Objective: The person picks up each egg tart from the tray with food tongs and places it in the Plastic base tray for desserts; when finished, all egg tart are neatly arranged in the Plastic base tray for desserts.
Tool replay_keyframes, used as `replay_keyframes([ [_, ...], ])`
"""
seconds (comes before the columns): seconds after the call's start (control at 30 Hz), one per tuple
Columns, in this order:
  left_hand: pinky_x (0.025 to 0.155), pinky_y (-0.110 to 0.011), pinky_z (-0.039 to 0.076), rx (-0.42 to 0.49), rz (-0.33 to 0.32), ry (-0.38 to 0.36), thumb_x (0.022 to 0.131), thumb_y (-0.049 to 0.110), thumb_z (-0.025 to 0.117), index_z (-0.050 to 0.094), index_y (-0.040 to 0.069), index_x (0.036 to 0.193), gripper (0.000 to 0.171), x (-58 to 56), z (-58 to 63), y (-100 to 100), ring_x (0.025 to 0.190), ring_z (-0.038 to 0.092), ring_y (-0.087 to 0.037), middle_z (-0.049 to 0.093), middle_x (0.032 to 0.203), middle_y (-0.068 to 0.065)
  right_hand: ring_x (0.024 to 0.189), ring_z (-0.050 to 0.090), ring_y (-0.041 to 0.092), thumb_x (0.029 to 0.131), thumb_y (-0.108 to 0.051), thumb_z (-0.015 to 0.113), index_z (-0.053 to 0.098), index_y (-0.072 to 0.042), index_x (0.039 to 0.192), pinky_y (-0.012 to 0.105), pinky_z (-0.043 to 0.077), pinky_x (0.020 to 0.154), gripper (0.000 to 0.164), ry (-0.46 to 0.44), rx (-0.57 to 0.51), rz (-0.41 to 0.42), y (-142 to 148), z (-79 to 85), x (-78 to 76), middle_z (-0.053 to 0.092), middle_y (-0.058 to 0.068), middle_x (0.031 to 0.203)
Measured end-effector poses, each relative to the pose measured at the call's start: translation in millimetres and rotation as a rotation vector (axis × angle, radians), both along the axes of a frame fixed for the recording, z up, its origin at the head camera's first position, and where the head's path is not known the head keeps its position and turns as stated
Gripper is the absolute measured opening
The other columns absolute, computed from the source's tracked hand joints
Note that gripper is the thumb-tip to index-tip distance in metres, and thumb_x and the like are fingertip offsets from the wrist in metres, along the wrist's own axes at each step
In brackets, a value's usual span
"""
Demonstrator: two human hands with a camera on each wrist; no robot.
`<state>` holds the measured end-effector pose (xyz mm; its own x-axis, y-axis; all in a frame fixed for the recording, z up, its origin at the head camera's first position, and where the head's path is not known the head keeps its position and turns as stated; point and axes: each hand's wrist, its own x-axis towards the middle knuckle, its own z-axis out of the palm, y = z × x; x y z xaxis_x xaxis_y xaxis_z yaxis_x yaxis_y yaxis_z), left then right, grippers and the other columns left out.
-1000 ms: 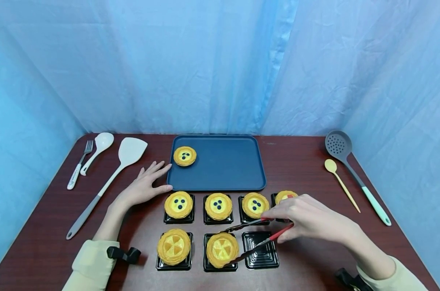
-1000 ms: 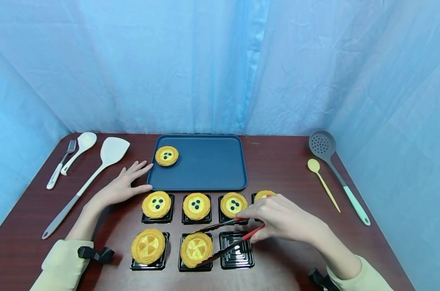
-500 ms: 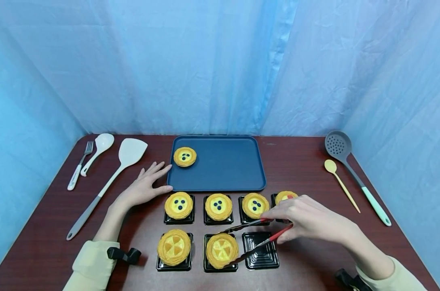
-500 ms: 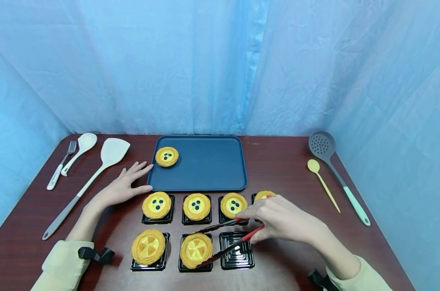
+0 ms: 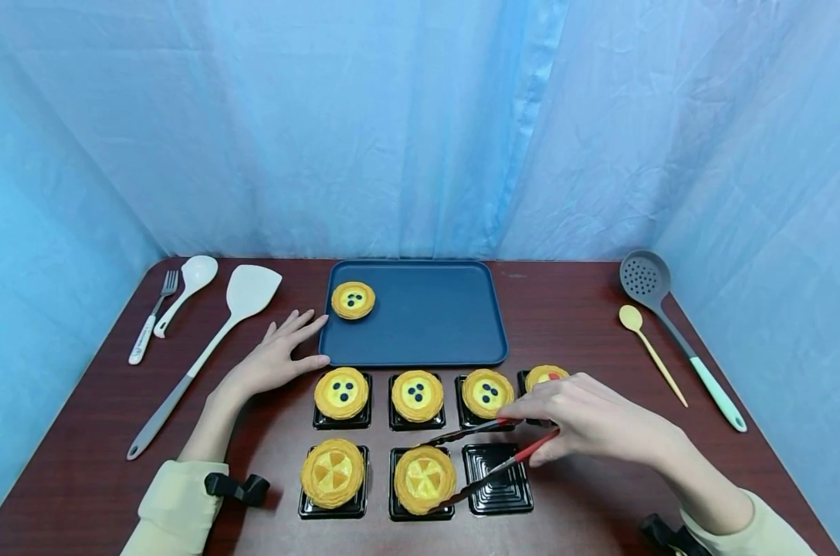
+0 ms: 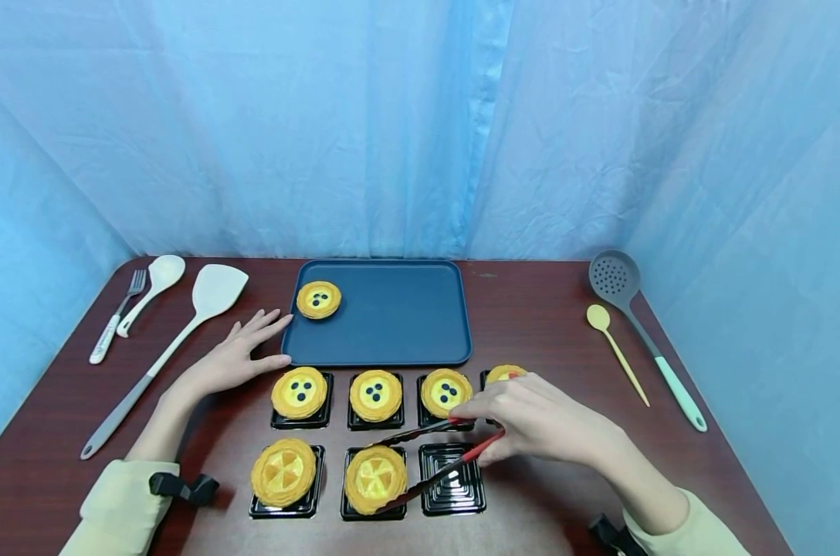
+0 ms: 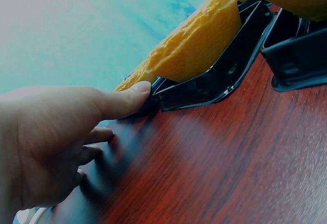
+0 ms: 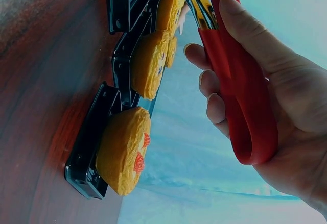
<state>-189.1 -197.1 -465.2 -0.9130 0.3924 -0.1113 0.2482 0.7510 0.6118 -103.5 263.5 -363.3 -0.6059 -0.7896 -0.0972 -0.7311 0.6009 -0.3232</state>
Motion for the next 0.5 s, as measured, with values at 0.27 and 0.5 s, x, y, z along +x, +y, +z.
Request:
replay_keyframes([
  [0.27, 0.124, -0.073, -0.001, 0.002, 0.000, 0.001, 0.098, 0.044, 0.068, 0.032, 0.014, 0.163, 0.080, 1.3, 1.7, -0.3, 0.160, 0.005, -0.049, 0.019, 0.171, -0.025, 0.083, 0.058, -0.005, 0.077, -0.045, 0.086, 0.073, -0.029, 0.129, 0.012, 0.044, 0.061, 0.055, -0.021, 0.001, -0.002, 0.6, 1.7, 1.2, 0.075, -0.018, 0.118],
  [0.5, 0.124, -0.073, -0.002, 0.002, -0.001, -0.002, 0.098, 0.044, 0.068, 0.032, 0.014, 0.163, 0.080, 1.1, 1.5, -0.6, 0.160, 0.004, -0.049, 0.019, 0.171, -0.024, 0.078, 0.057, -0.004, 0.079, -0.045, 0.085, 0.072, -0.028, 0.130, 0.011, 0.040, 0.058, 0.056, -0.022, -0.005, 0.009, 2.1, 2.0, 1.8, 0.076, -0.015, 0.117],
])
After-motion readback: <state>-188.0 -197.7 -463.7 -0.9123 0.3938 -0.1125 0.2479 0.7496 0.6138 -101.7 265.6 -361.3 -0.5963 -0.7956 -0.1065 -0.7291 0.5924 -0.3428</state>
